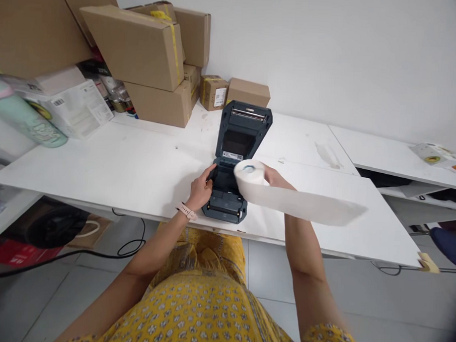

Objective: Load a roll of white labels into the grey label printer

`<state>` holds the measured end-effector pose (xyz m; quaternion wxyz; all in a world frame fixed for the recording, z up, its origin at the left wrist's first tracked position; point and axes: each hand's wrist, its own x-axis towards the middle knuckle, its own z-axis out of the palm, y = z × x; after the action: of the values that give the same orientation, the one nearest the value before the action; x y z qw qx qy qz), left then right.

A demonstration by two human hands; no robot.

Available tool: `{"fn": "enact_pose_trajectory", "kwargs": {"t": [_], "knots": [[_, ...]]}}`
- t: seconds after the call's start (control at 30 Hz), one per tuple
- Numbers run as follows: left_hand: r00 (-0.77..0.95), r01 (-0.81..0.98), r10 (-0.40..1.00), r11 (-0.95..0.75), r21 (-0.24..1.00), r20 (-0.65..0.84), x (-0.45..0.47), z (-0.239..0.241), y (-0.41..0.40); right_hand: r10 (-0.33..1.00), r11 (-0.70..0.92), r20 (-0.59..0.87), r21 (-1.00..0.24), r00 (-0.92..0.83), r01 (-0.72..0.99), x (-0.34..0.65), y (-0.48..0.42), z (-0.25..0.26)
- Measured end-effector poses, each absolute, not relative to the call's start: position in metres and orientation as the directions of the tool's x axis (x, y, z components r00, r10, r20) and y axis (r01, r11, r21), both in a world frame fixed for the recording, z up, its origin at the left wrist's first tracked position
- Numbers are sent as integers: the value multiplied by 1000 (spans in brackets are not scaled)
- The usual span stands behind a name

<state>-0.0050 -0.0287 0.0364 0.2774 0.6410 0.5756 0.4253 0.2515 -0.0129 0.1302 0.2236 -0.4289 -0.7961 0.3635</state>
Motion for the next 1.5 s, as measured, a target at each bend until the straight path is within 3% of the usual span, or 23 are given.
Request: {"fn": "enact_pose_trajectory", "kwargs": {"t": [0.07,0.2,0.4,0.53,0.7,0.83,1.07,1.27,1.5], "knots": [[-17,479,975,-188,857,223,-5,36,-29,824,444,18,-643,-567,624,228,-1,136],[-14,487,978,-174,856,207,-5,38,-30,807,547,-109,-229,-580,805,190,20,137],[-17,534,986,-133,835,168,-4,45,-33,804,550,-231,-59,-548,833,171,33,115],[-20,552,988,-116,826,152,-3,49,-35,798,558,-231,-66,-557,827,174,28,102],[-24,538,987,-122,834,160,-2,49,-36,783,612,29,-222,-622,759,187,-34,90],[-35,522,983,-138,842,183,-2,48,-35,802,580,49,-300,-595,757,181,-100,74],[-42,521,987,-112,846,157,-3,45,-34,865,487,33,-288,-500,824,160,-132,65],[-33,490,985,-132,861,170,-3,43,-32,840,543,166,-250,-517,802,163,-129,62],[-37,463,983,-144,875,181,-4,39,-32,825,565,195,-235,-531,791,164,-131,61]]}}
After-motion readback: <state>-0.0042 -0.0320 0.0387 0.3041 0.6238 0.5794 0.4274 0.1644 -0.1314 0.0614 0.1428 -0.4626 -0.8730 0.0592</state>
